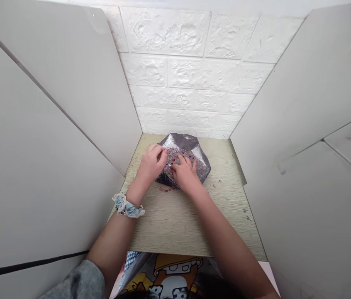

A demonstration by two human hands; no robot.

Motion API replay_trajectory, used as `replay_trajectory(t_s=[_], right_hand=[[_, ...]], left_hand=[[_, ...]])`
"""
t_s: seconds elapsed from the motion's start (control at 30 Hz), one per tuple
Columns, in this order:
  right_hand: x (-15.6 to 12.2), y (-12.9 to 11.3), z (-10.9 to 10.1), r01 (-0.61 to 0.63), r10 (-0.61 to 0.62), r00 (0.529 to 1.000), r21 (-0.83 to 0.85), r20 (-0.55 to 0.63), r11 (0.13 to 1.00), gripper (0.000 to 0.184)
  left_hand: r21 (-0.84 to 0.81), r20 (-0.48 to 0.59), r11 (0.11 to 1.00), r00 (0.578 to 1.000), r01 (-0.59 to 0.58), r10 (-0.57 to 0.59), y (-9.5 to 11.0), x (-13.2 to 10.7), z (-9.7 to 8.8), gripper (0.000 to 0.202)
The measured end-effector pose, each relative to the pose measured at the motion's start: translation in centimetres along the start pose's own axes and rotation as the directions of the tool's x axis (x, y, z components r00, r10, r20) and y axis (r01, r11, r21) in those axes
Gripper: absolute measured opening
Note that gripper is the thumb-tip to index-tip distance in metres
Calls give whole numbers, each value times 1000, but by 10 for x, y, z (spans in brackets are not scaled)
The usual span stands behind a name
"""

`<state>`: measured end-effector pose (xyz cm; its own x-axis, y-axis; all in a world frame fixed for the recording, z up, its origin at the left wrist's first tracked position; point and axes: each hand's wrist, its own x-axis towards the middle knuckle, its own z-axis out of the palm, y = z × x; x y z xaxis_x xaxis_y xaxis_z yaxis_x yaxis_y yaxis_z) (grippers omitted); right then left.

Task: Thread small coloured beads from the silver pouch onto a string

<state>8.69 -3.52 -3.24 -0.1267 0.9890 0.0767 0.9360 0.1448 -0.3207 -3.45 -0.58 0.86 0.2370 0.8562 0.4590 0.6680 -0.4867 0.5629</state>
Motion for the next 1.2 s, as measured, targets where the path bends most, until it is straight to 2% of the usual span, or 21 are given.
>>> replay_trajectory(t_s=[0.07,0.13,0.2,0.27,0.33,0.4,0.53,0.7,0.77,0.83,0.9,0.93,0.97,1.03,1.1,1.13,1.2], right_hand=[[0,0,1,15,-15,1000,-9,1,1000,27],[0,0,1,26,-26,1000,-10,-2,1000,26],[0,0,2,29,-29,999,-8,-14,1000,26],[0,1,1,29,-29,999,-3,-25,1000,24],[1,1,0,23,-23,999,1,-28,1000,23],[1,1,-1,3,-3,1000,8,-23,1000,23],[1,0,-2,-67,67,998,22,1,998,22],[1,0,1,-97,98,995,19,-27,995,22],[3,1,-1,-120,125,990,73,-64,990,20],[6,2,-4,-127,159,979,232,-127,965,18],[9,5,-7,-104,212,963,499,-165,860,17],[10,6,-9,-94,246,958,652,-147,753,17],[12,7,-10,-91,278,955,794,-101,601,18],[13,7,-12,-101,297,954,969,31,225,20],[12,5,-12,-103,260,957,990,125,-94,21],[11,4,-12,-105,235,960,974,152,-199,21],[10,1,-13,-119,191,964,940,187,-320,21]], left_hand=[[-87,-36,996,999,28,-32,0,1,0,19],[-279,-7,954,993,110,-117,0,1,-1,18],[-515,120,820,968,250,-220,1,2,-2,18],[-670,281,628,919,395,-277,2,3,-4,17],[-716,397,493,869,495,-296,3,4,-6,14],[-707,469,437,831,556,-298,4,4,-7,12],[-673,530,425,795,606,-294,5,4,-7,14],[-617,562,459,766,639,-312,7,4,-7,11],[-589,578,483,755,648,-309,8,3,-7,12],[-561,595,511,747,651,-297,9,3,-7,13],[-535,604,538,740,651,-296,10,3,-7,14],[-522,604,552,739,650,-299,11,3,-7,14],[-509,602,567,739,647,-303,12,3,-7,14],[-483,593,603,744,635,-308,14,2,-7,16],[-454,584,645,752,615,-306,16,2,-7,18],[-440,578,665,757,604,-304,17,2,-7,19],[-420,567,697,768,582,-299,19,2,-7,20]])
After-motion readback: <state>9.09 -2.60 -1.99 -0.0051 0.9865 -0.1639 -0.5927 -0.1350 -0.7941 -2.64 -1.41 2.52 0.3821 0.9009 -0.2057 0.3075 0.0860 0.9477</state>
